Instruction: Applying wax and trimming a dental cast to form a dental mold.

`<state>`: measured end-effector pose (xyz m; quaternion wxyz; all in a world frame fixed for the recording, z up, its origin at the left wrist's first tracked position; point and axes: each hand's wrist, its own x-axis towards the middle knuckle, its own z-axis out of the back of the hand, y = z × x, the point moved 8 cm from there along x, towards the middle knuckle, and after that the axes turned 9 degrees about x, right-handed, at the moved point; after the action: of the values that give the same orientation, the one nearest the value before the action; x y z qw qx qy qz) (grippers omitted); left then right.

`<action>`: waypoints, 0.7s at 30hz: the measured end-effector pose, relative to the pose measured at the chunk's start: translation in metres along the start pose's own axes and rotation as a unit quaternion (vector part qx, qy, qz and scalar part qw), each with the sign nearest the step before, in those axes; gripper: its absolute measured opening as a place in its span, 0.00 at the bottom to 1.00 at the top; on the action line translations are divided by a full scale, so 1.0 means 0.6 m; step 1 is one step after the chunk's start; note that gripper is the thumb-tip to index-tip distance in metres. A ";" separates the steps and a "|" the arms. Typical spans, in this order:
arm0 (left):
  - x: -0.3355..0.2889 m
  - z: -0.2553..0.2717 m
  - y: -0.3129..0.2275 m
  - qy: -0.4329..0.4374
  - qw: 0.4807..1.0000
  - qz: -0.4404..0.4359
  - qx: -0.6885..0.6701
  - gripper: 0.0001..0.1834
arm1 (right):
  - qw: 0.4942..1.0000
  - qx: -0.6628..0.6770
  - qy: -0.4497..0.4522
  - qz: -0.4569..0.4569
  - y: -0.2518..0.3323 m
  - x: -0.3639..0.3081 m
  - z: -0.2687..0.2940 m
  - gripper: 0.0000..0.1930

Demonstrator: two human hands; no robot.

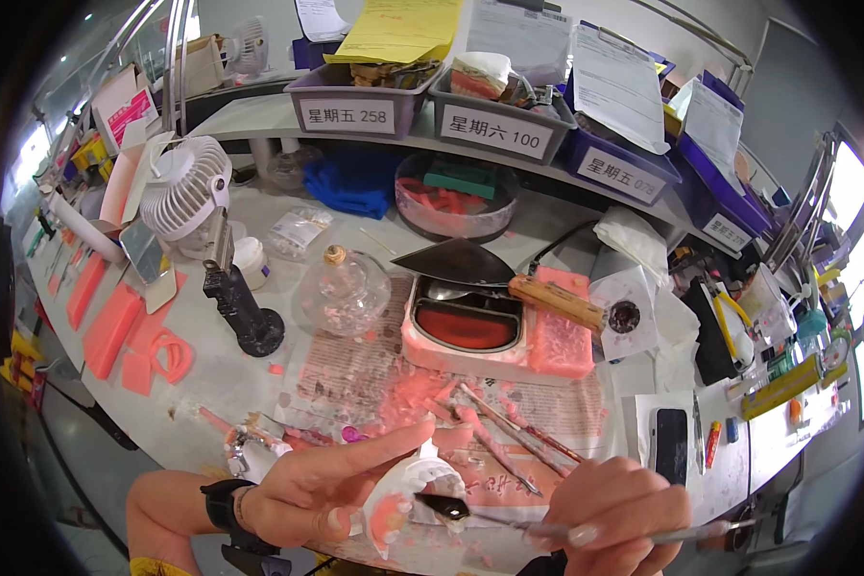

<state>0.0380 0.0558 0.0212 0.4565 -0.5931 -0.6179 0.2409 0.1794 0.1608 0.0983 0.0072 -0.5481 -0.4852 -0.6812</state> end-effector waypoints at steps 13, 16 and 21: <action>-0.007 0.012 0.004 -0.027 0.992 -0.038 0.120 0.46 | 0.988 -0.021 0.149 0.034 0.023 -0.003 -0.028 0.17; 0.002 0.007 -0.001 -0.009 0.991 -0.048 0.129 0.46 | 0.983 -0.062 0.168 0.051 0.039 0.002 -0.032 0.17; 0.004 0.005 -0.002 -0.015 0.986 -0.051 0.157 0.46 | 0.977 -0.051 0.200 0.059 0.052 0.003 -0.039 0.16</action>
<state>0.0350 0.0585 0.0210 0.5462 -0.4780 -0.6086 0.3205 0.1782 0.1296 0.1215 0.1157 -0.4280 -0.4053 -0.7995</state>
